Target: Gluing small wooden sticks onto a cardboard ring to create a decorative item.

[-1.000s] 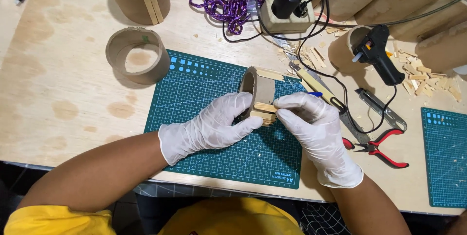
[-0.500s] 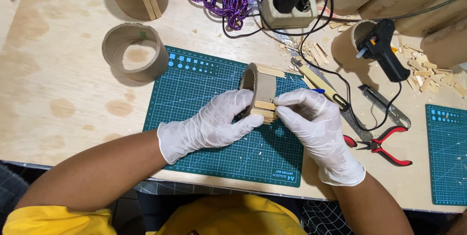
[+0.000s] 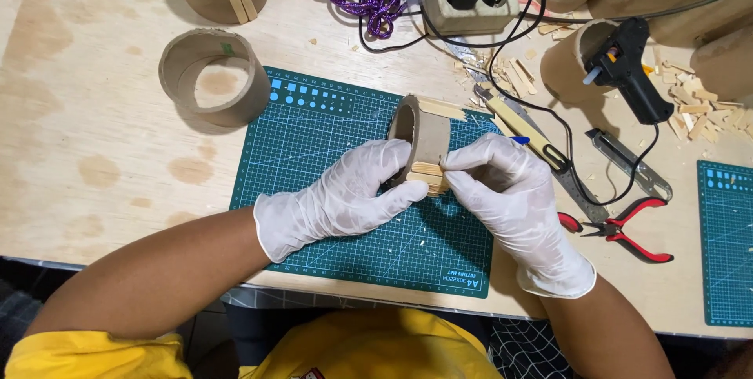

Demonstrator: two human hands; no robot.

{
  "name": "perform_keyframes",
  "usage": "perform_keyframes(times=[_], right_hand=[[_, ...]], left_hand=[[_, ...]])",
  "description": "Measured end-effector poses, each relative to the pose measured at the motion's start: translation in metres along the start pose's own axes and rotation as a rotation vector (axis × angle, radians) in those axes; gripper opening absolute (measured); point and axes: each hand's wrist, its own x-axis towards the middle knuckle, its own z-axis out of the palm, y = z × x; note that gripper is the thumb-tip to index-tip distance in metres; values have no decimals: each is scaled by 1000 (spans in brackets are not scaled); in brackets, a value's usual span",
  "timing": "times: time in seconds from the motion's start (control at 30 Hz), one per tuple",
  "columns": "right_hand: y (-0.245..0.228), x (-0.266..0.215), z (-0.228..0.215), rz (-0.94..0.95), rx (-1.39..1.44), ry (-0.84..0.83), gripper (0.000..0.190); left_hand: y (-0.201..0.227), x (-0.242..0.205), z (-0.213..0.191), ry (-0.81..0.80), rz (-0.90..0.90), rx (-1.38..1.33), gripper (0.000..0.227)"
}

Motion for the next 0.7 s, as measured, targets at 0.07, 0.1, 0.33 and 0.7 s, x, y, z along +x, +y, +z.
perform_keyframes(times=[0.07, 0.1, 0.33, 0.7], right_hand=[[-1, 1, -1, -8, -12, -18, 16], [-1, 1, -1, -6, -11, -18, 16], [0, 0, -2, -57, -28, -39, 14], [6, 2, 2, -29, 63, -48, 12]], left_hand=[[-3, 0, 0, -3, 20, -17, 21], [-1, 0, 0, -4, 18, -18, 21], [5, 2, 0, 2, 25, -62, 19], [6, 2, 2, 29, 21, -56, 21]])
